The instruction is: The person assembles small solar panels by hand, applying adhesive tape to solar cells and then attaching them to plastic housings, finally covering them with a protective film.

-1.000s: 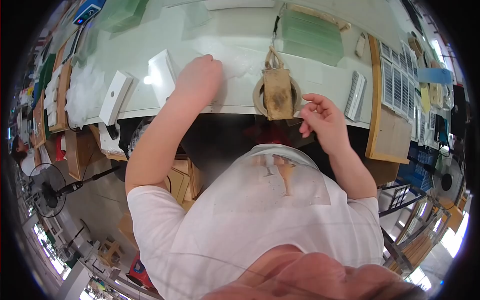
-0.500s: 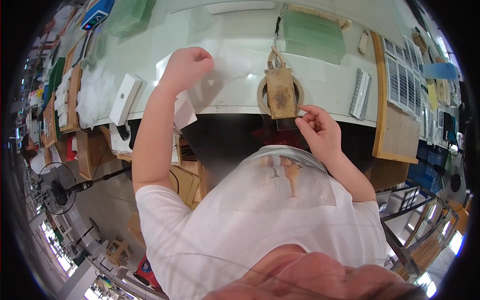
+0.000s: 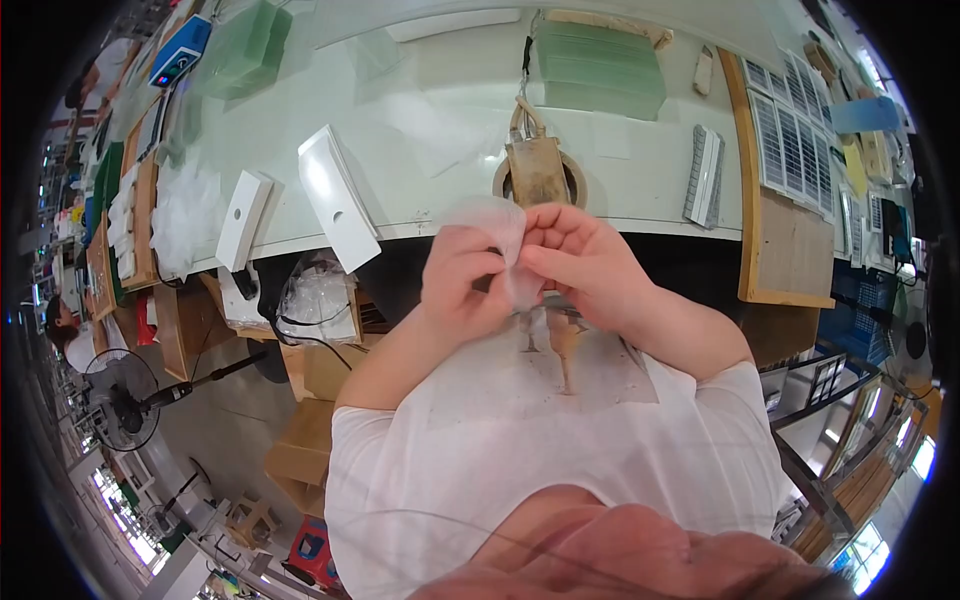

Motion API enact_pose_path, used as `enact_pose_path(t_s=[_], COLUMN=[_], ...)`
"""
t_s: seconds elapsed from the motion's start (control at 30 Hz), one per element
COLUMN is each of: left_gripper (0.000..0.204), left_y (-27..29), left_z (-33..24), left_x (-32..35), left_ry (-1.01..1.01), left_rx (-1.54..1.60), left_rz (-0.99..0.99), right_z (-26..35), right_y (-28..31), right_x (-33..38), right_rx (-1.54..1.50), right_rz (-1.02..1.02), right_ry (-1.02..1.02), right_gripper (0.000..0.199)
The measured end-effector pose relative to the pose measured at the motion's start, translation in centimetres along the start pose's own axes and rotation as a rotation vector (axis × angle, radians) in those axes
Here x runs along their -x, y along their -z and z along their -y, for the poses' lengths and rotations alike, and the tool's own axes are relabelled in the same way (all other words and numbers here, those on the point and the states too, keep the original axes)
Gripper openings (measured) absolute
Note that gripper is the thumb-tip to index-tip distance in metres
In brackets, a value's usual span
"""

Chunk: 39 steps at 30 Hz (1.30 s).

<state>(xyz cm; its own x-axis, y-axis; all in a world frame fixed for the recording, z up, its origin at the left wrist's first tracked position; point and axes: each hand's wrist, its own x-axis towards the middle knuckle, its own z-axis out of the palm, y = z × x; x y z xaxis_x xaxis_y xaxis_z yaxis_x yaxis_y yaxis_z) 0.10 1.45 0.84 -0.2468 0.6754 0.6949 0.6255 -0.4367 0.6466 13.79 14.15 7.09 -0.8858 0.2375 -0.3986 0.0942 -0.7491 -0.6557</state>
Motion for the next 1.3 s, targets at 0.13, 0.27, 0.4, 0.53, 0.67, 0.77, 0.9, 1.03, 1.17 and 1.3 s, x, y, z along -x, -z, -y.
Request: enact_pose_path(t_s=[0.13, 0.27, 0.4, 0.53, 0.67, 0.77, 0.9, 1.03, 1.17, 1.3], left_gripper=[0.022, 0.027, 0.024, 0.021, 0.025, 0.029, 0.032, 0.039, 0.041, 0.042], left_y=[-1.0, 0.5, 1.8, 0.6, -0.8, -1.2, -1.3, -1.3, -1.4, -1.4], left_z=[-2.0, -0.1, 2.1, 4.2, 5.4, 5.5, 5.5, 5.2, 5.4, 5.3], left_x=[-1.6, -4.9, -8.2, -9.3, -9.9, -10.2, -10.3, -10.5, -10.4, -10.5], left_ry=[0.502, 0.935, 1.042, 0.967, 0.809, 0.831, 0.844, 0.866, 0.846, 0.837], left_rx=[0.495, 0.829, 0.485, 0.359, -0.059, -0.166, -0.193, -0.22, -0.262, -0.268], left_rz=[-0.212, -0.191, 0.098, 0.245, 0.319, 0.38, 0.409, 0.457, 0.475, 0.47], right_z=[0.6, 0.0, -0.6, -0.6, -1.4, -1.6, -1.8, -1.8, -1.9, -2.2], right_y=[0.1, 0.4, 1.6, 2.6, 3.9, 4.2, 4.4, 4.5, 4.6, 4.8], right_x=[-0.1, 0.2, 0.2, 0.1, -0.3, -0.4, -0.4, -0.2, -0.2, -0.3], right_rx=[0.15, 0.27, 0.283, 0.323, 0.454, 0.525, 0.621, 0.635, 0.641, 0.627], right_rz=[-0.07, -0.15, -0.272, -0.389, -0.457, -0.498, -0.526, -0.523, -0.525, -0.525], right_ry=[0.049, 0.164, 0.335, 0.341, 0.355, 0.32, 0.298, 0.28, 0.265, 0.278], right_gripper=[0.025, 0.025, 0.024, 0.021, 0.019, 0.018, 0.019, 0.019, 0.019, 0.018])
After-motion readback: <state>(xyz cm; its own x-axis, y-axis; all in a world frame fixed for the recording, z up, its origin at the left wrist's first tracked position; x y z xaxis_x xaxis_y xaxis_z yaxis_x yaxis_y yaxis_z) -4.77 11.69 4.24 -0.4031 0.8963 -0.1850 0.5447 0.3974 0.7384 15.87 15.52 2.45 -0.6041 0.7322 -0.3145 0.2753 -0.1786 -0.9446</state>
